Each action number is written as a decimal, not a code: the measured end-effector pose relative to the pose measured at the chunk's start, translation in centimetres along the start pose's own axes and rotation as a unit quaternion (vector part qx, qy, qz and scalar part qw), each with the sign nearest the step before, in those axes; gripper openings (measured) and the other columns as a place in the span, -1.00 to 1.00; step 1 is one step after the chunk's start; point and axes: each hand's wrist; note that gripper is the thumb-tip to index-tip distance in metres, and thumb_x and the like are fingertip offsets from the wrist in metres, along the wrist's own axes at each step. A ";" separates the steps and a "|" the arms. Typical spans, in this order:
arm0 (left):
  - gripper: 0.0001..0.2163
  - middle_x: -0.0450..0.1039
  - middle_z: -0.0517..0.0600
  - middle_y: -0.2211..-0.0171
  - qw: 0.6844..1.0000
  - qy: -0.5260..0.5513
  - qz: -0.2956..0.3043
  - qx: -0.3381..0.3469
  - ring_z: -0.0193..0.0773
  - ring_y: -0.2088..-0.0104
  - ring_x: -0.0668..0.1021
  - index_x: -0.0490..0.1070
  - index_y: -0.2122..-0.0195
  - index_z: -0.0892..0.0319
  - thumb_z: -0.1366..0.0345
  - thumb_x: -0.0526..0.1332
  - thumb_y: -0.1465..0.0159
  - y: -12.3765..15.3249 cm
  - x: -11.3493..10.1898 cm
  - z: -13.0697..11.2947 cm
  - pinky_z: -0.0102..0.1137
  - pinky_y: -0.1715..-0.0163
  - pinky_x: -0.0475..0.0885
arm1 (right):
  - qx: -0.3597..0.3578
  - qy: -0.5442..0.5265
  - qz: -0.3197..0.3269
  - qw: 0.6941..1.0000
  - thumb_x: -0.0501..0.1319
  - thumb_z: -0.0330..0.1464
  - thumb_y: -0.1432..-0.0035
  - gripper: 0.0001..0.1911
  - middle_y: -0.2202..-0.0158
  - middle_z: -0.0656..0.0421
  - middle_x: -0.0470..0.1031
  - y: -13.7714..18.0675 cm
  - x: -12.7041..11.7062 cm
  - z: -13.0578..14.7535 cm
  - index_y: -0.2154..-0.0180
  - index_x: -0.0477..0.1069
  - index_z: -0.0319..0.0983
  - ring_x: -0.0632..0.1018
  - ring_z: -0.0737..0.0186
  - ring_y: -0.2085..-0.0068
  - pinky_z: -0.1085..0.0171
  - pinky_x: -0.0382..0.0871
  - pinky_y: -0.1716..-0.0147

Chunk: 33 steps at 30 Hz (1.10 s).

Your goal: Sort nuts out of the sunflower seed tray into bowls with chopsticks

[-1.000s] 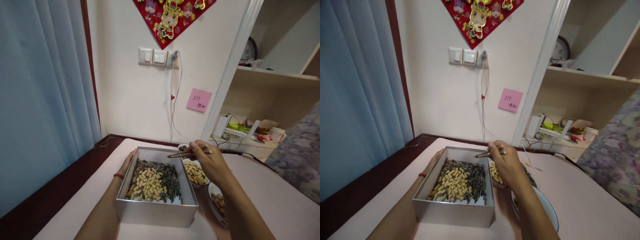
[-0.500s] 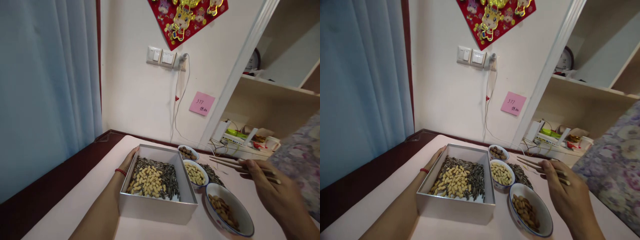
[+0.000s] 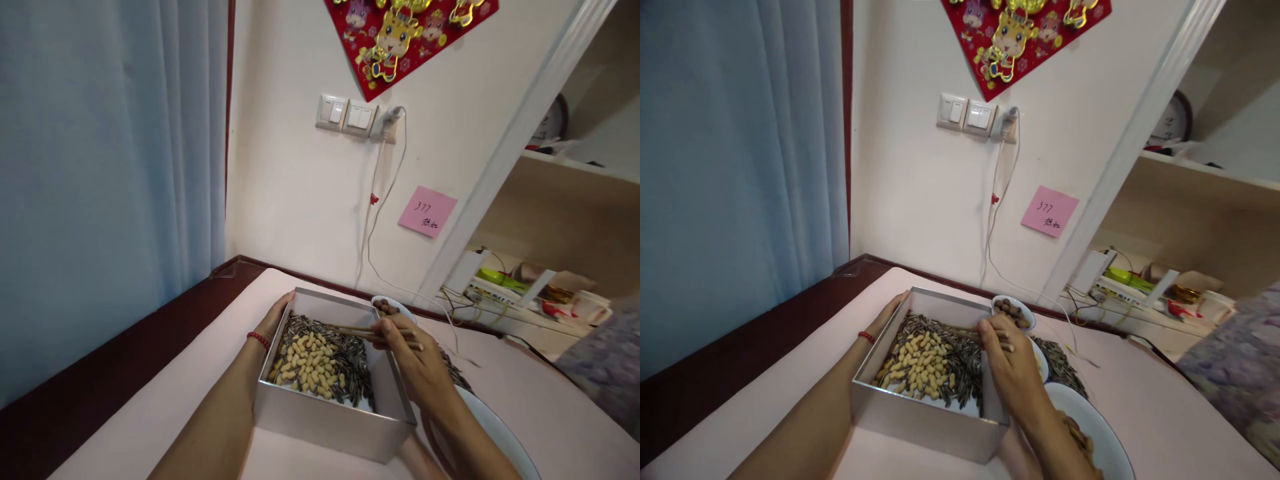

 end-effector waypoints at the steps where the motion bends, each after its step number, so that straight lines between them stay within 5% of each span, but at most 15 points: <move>1: -0.79 0.63 -0.05 0.34 1.000 0.002 0.003 0.002 -0.29 0.41 0.63 0.57 0.15 0.25 0.19 0.27 -0.45 0.0 0.0 0.0 -0.33 0.27 0.56 | -0.006 -0.002 0.008 1.000 0.12 0.08 -0.40 -0.47 0.36 0.10 0.56 -0.4 0.7 0.1 0.31 0.56 -0.20 0.59 0.08 0.29 0.14 0.55 0.23; 14: -0.74 0.70 0.09 0.29 0.998 0.021 0.061 -0.004 -0.01 0.19 0.72 0.62 0.11 0.28 0.20 0.38 -0.27 0.4 0.3 0.0 -0.33 0.18 0.56 | 0.002 -0.006 0.093 0.996 0.10 0.13 -0.36 -0.44 0.41 0.10 0.55 -5.0 6.1 -0.4 0.39 0.44 -0.18 0.60 0.08 0.33 0.16 0.55 0.30; 25: -0.72 0.69 0.11 0.31 0.997 0.024 0.060 -0.032 -0.01 0.26 0.72 0.62 0.07 0.27 0.18 0.33 -0.33 0.7 0.3 -0.1 -0.29 0.20 0.57 | 0.001 0.002 0.086 0.996 0.11 0.11 -0.37 -0.48 0.35 0.07 0.58 -4.6 6.0 -0.9 0.38 0.46 -0.16 0.62 0.05 0.27 0.16 0.56 0.26; 33: -0.74 0.64 -0.02 0.36 0.999 0.011 0.029 -0.021 -0.27 0.46 0.63 0.58 0.09 0.26 0.16 0.22 -0.47 0.5 0.3 0.0 -0.32 0.29 0.55 | 0.000 -0.009 0.057 0.998 0.11 0.16 -0.34 -0.43 0.41 0.10 0.54 -4.3 4.9 -0.4 0.40 0.46 -0.18 0.59 0.08 0.33 0.15 0.56 0.28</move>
Point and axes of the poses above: each hand's wrist, its own y-axis away from the middle knuckle, its own x-axis out of the palm, z = x × y
